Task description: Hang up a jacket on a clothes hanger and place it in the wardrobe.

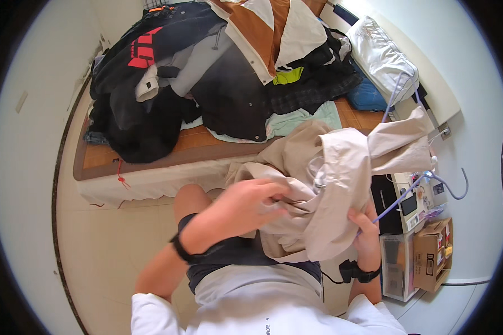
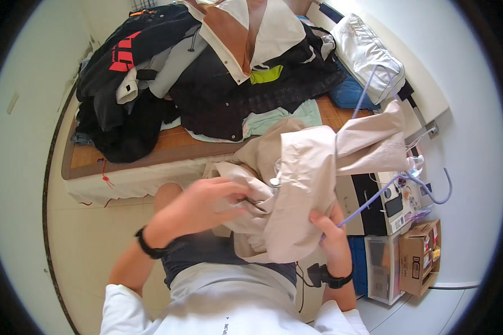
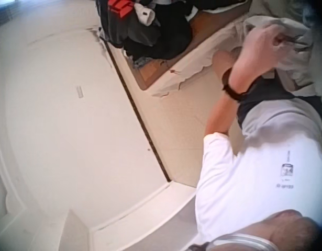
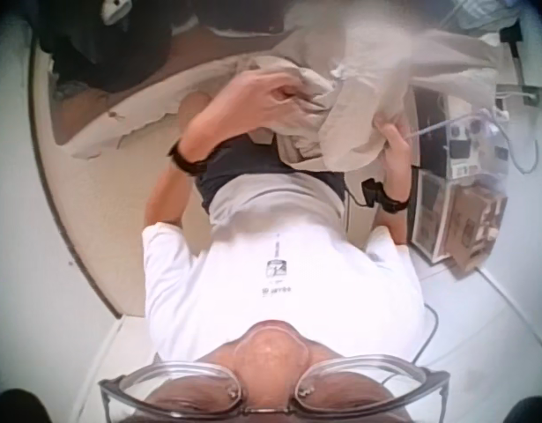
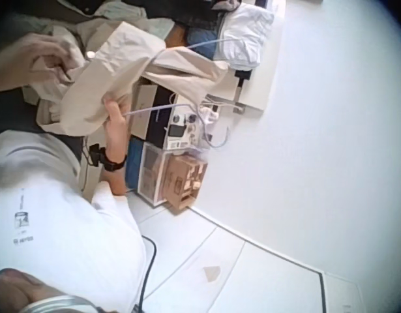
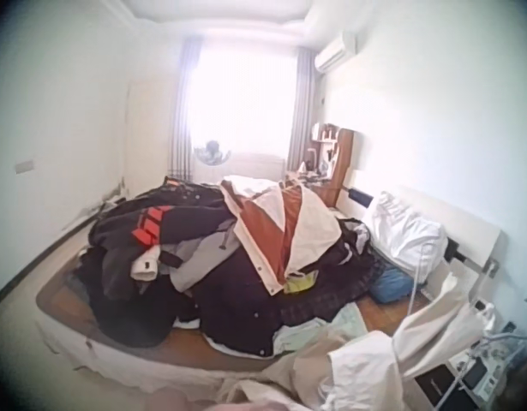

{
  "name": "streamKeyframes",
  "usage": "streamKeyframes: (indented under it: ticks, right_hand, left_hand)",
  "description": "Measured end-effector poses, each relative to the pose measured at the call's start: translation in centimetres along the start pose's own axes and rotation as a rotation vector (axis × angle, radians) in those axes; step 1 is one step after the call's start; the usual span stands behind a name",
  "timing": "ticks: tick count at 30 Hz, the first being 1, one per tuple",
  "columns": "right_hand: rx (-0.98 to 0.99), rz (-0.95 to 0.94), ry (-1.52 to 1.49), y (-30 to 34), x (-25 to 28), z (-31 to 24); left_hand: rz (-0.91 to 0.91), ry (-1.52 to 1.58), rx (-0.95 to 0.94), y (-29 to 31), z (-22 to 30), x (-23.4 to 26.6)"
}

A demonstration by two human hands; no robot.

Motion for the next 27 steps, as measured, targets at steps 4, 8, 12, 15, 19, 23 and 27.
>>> streamKeyframes:
  ticks: [4,8,12,15,19,23,27]
  right_hand:
    - [0.009,-0.122,0.017,1.5,-0.8,1.1]
    - [0.081,-0.244,0.048,2.5,-1.4,1.2]
    - [0.183,-0.356,0.102,3.0,-2.1,0.4]
    - [0.256,-0.379,0.034,3.3,-2.4,-0.1]
    - [0.268,-0.277,-0.034,2.4,-1.4,-0.7]
    - [0.274,-0.033,-0.087,-2.5,2.6,-3.0]
    - [0.323,-0.037,-0.197,-9.0,6.6,-7.0]
  left_hand:
    - [-0.005,0.212,-0.094,-0.3,1.3,-5.1]
    - [-0.250,0.522,0.077,1.4,0.9,-6.5]
    - [-0.194,0.319,-0.022,3.4,2.0,-7.4]
    - [-0.069,0.172,0.010,5.0,2.8,-7.7]
    - [0.183,-0.212,-0.032,5.7,1.8,-4.8]
    - [0.788,-0.264,-0.102,3.7,-1.5,2.7]
    - [0.887,-0.208,0.013,1.6,-6.0,13.2]
Point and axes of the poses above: each hand's wrist, its own y-axis away from the middle knuckle, its own x-axis out of the back of the hand, z = x × y, the point moved 2 cm from there along -y, towards the middle knuckle, and after that the axes turned 5 degrees about z, right-handed, at the moved point
